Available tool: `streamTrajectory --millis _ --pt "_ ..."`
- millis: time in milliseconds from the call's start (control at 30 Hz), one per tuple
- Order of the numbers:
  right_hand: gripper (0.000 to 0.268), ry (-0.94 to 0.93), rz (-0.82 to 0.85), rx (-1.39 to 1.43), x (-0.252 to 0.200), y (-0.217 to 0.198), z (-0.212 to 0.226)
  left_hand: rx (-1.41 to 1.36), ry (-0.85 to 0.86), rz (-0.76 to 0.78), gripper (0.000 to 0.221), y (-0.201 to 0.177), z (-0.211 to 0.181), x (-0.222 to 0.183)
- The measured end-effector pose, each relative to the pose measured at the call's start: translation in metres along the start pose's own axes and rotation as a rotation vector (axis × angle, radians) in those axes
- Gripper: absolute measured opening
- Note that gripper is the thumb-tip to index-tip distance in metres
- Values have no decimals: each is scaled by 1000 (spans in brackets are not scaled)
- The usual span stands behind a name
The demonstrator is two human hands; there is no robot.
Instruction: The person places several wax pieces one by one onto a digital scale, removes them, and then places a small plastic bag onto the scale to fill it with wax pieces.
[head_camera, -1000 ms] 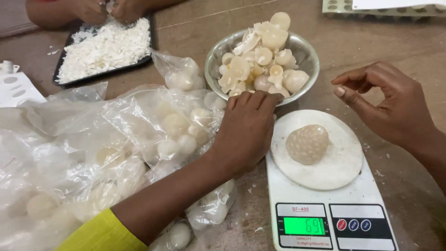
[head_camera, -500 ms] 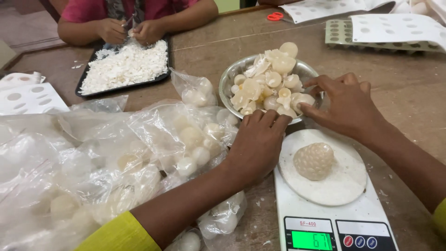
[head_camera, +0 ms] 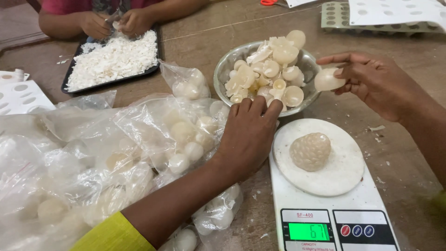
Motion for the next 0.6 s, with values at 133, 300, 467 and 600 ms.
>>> streamTrajectory --millis 133,300,467,600 --pt "32 83 156 48 -9 -4 -12 -7 10 17 31 -1 -2 0" --pt "52 -150 538 -380 -26 23 -23 17 15 -4 32 0 -1 -1" --pt "48 -211 422 -616 -29 22 2 15 39 -13 33 3 -1 -1" --pt "40 -147 298 -608 -46 -39 0 24 67 -38 37 3 -2 -4"
Point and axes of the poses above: each hand's wrist, its own x-axis towards the middle knuckle, its own y-axis out of the palm, z = x × y, the point moved 10 cm from there along x, towards the middle knuckle, and after that the axes turned 1 degree about z, right-handed, at the moved point
